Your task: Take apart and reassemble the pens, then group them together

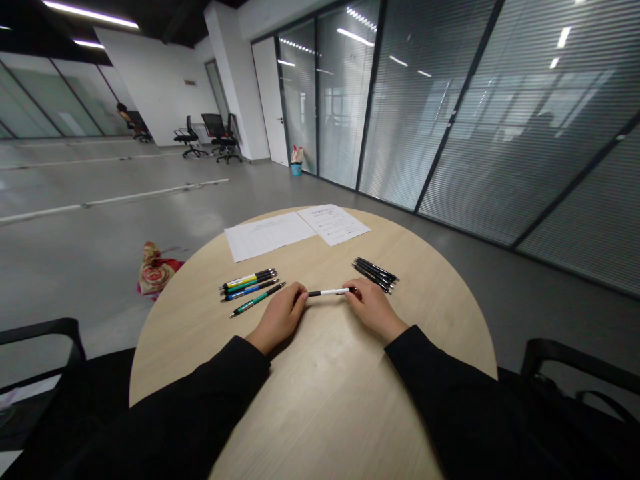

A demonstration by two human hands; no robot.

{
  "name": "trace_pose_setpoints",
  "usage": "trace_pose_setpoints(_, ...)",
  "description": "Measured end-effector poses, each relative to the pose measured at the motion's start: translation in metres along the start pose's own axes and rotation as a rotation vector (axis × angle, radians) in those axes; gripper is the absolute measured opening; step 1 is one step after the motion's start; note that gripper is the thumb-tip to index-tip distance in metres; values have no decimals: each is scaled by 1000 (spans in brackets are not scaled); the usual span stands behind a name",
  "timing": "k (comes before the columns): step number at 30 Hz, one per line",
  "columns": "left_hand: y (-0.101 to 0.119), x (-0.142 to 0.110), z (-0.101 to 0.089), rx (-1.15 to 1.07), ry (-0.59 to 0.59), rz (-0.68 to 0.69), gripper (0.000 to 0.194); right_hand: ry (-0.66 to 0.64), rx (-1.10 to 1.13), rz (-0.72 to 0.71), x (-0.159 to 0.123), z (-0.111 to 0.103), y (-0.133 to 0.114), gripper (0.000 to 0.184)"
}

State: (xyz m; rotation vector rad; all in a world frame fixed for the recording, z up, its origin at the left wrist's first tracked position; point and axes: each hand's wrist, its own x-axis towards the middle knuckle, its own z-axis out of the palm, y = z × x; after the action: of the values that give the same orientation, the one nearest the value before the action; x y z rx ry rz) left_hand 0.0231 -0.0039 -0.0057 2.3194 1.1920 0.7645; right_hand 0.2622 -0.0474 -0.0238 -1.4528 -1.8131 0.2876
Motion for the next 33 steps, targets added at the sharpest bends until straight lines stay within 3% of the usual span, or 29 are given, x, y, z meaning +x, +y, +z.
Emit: trace_pose_setpoints(33, -2, 0, 2, 24, -17, 16, 22, -31, -16, 6, 0, 2, 2, 12)
